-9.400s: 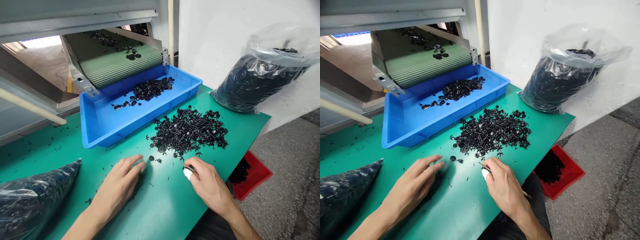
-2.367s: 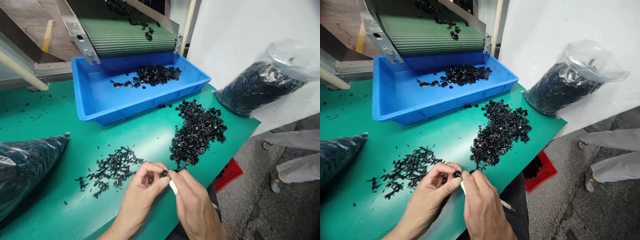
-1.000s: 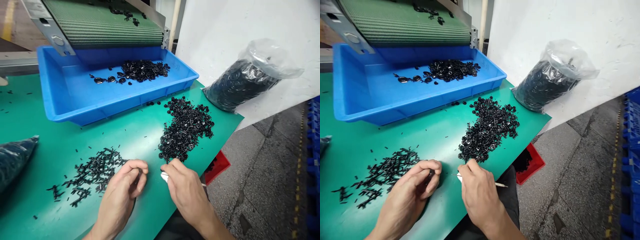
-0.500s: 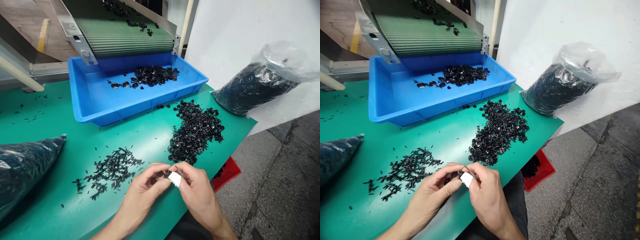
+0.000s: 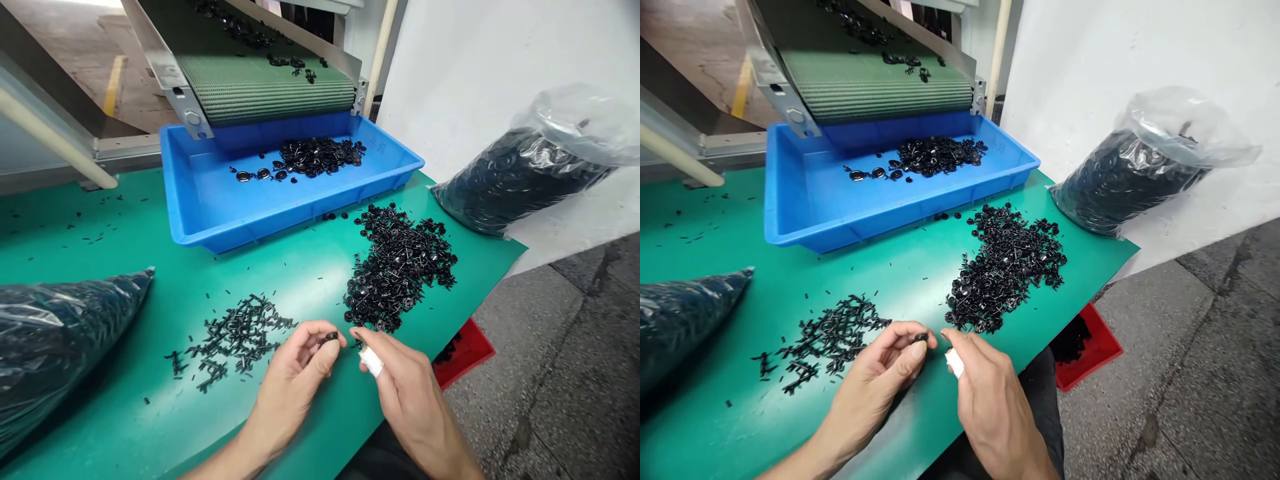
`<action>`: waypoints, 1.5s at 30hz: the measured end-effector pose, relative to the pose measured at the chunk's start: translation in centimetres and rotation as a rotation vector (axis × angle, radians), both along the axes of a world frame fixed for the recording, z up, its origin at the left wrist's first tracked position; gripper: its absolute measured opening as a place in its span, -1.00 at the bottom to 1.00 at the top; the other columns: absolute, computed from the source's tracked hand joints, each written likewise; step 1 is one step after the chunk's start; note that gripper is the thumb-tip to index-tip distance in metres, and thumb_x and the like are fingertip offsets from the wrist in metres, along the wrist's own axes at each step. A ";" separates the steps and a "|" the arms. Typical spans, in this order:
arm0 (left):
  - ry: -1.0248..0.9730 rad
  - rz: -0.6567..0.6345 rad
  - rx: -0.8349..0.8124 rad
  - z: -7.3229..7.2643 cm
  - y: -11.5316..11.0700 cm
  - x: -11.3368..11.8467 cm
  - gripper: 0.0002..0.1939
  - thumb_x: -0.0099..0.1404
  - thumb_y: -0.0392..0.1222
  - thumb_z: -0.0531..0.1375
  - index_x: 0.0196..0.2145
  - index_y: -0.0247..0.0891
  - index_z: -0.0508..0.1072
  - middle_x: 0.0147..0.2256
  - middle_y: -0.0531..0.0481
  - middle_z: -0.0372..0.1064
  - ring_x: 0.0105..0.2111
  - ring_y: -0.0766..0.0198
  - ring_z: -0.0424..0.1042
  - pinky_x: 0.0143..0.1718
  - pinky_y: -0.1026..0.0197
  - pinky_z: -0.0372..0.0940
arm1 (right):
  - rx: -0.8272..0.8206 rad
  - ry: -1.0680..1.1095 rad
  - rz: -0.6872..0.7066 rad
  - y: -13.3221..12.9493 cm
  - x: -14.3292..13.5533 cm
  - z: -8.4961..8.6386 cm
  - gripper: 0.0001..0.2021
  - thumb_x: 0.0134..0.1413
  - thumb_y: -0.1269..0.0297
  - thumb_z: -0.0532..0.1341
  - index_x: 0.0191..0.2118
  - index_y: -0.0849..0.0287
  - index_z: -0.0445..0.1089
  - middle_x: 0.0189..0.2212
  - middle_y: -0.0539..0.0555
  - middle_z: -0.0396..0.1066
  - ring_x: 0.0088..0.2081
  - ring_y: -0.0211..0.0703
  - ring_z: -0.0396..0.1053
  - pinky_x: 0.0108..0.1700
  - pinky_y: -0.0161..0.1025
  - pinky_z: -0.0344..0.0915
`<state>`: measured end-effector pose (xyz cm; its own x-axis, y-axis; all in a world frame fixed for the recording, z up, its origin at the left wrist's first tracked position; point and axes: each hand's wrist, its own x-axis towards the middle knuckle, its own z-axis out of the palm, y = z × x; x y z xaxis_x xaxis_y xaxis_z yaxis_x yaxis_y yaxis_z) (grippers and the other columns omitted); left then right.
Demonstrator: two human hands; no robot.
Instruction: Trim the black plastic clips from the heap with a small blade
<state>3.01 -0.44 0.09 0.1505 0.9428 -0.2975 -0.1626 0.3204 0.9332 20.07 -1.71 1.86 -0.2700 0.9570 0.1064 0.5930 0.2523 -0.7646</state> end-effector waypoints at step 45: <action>-0.012 0.035 -0.016 -0.4 -0.3 0.1 -0.74 0.33 0.06 0.19 -0.24 -0.20 0.42 -0.58 0.15 0.25 -0.58 0.37 0.12 -0.54 0.31 0.05 | 0.297 -0.209 -0.065 -1.2 -2.5 -0.1 -0.66 0.32 0.51 -0.11 -0.05 0.32 0.39 -0.41 0.13 0.40 -0.36 -0.07 0.42 -0.32 -0.13 0.40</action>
<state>3.15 -0.75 -0.35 0.1215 0.9425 -0.3114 -0.1849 0.3297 0.9258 17.53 -2.92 1.80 -0.2552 0.9083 0.3315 0.7507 0.4022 -0.5242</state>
